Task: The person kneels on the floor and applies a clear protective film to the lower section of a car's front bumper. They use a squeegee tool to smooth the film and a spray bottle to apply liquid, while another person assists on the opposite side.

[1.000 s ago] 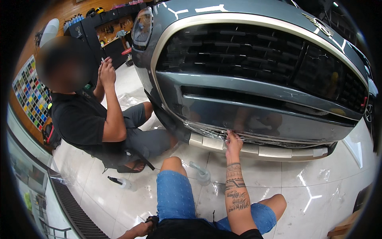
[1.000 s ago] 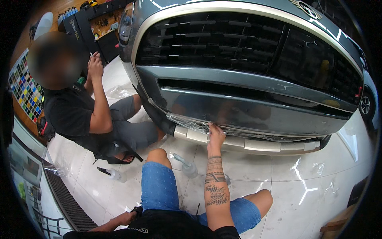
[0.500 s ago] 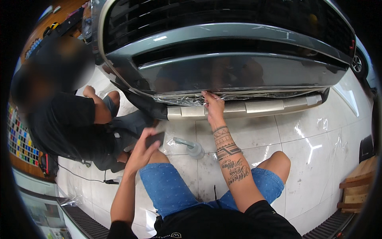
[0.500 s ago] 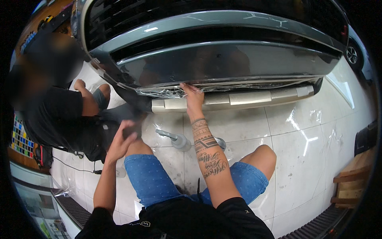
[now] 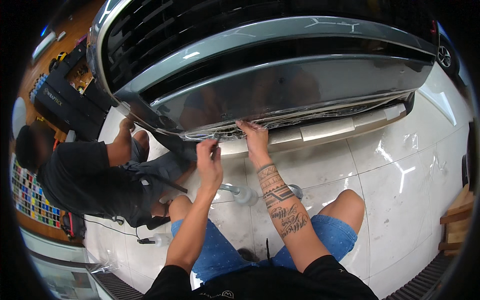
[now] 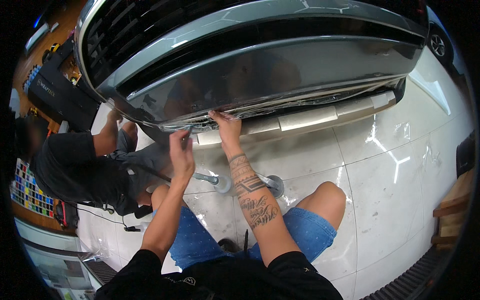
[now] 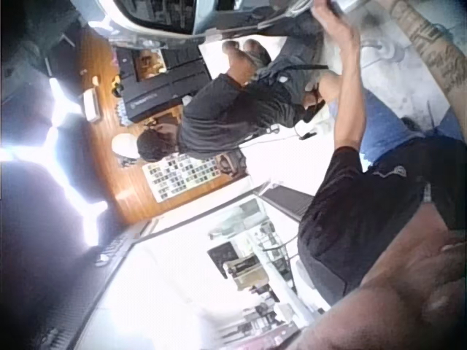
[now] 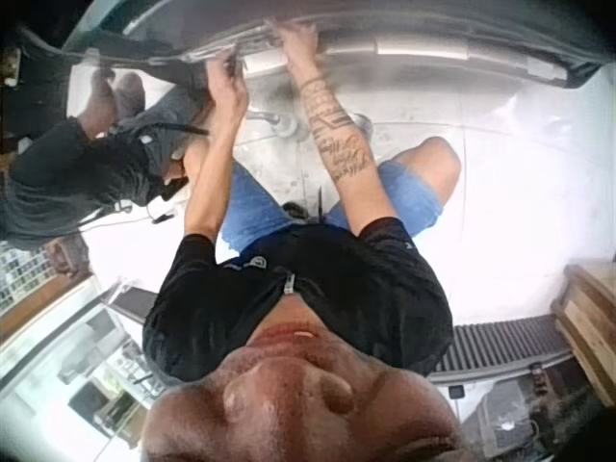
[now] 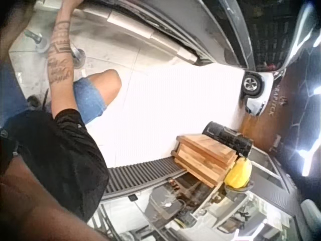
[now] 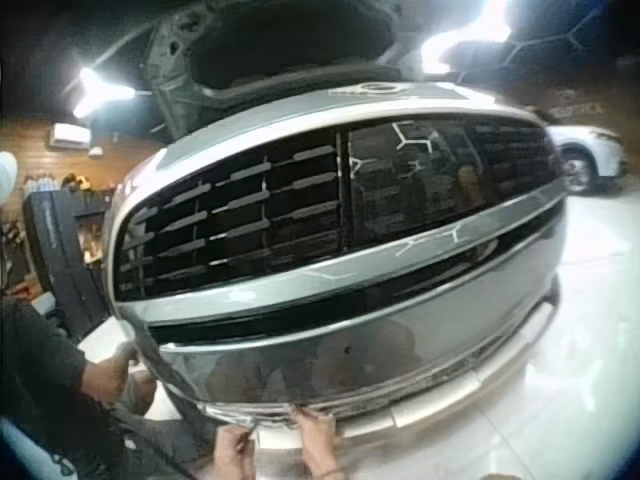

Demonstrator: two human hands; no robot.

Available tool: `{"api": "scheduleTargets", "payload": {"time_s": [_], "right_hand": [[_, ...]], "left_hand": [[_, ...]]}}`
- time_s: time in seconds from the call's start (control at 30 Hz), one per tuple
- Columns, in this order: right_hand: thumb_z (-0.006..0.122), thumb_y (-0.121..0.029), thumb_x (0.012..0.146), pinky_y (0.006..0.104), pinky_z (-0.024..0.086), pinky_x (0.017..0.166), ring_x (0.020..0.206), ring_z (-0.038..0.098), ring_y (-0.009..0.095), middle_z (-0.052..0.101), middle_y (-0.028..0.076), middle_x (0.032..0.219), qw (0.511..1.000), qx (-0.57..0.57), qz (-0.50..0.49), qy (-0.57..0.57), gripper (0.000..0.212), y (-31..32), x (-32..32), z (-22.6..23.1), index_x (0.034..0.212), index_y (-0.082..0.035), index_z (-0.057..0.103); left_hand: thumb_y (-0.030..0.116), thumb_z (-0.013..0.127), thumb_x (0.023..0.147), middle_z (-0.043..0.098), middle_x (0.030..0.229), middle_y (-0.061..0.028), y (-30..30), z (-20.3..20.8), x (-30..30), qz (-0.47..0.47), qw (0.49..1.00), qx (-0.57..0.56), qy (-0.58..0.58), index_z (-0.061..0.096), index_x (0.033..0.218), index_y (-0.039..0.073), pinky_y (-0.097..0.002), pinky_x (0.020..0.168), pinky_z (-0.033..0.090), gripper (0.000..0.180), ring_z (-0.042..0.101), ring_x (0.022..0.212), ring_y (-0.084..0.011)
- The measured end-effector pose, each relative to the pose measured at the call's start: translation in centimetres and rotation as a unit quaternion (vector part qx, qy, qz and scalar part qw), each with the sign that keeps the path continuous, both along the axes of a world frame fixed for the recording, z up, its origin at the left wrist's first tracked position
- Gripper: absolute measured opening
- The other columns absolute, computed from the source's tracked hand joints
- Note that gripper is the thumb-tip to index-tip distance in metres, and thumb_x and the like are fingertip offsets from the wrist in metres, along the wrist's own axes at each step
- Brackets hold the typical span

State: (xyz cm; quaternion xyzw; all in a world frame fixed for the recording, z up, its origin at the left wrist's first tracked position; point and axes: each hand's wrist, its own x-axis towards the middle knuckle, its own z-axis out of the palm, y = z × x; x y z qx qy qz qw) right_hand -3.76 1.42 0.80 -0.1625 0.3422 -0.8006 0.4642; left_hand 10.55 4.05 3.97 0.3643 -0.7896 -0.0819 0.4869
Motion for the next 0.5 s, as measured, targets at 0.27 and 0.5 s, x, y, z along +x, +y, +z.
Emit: {"api": "scheduleTargets", "payload": {"time_s": [0.27, 0.5], "right_hand": [[0.078, -0.012, 0.076, 0.0223, 0.036, 0.060, 0.068, 0.053, 0.005, 0.070, 0.000, 0.083, 1.000, -0.002, -0.007, 0.001, 0.016, -0.7, 0.1, -1.5, 0.088, -0.003, 0.072], [0.077, -0.012, 0.076, 0.0209, 0.035, 0.058, 0.067, 0.052, 0.004, 0.070, 0.000, 0.081, 1.000, -0.004, -0.002, -0.004, 0.014, -0.7, 0.6, -1.6, 0.086, -0.004, 0.072]], "left_hand": [[0.002, 0.048, 0.094, 0.055, 0.118, -0.0157, 0.4, 7.5, 0.8, -0.096, 0.957, 0.183, 0.205, 0.047, 0.120, 0.002, -0.0307, 0.089, 0.047, 0.026, 0.058, 0.100, -0.0227], [-0.006, 0.055, 0.085, 0.056, 0.104, -0.0174, -2.7, 5.6, -1.1, 0.170, 0.960, -0.214, -0.061, 0.058, 0.112, -0.002, -0.0395, 0.085, 0.043, 0.028, 0.055, 0.095, -0.0329]]}}
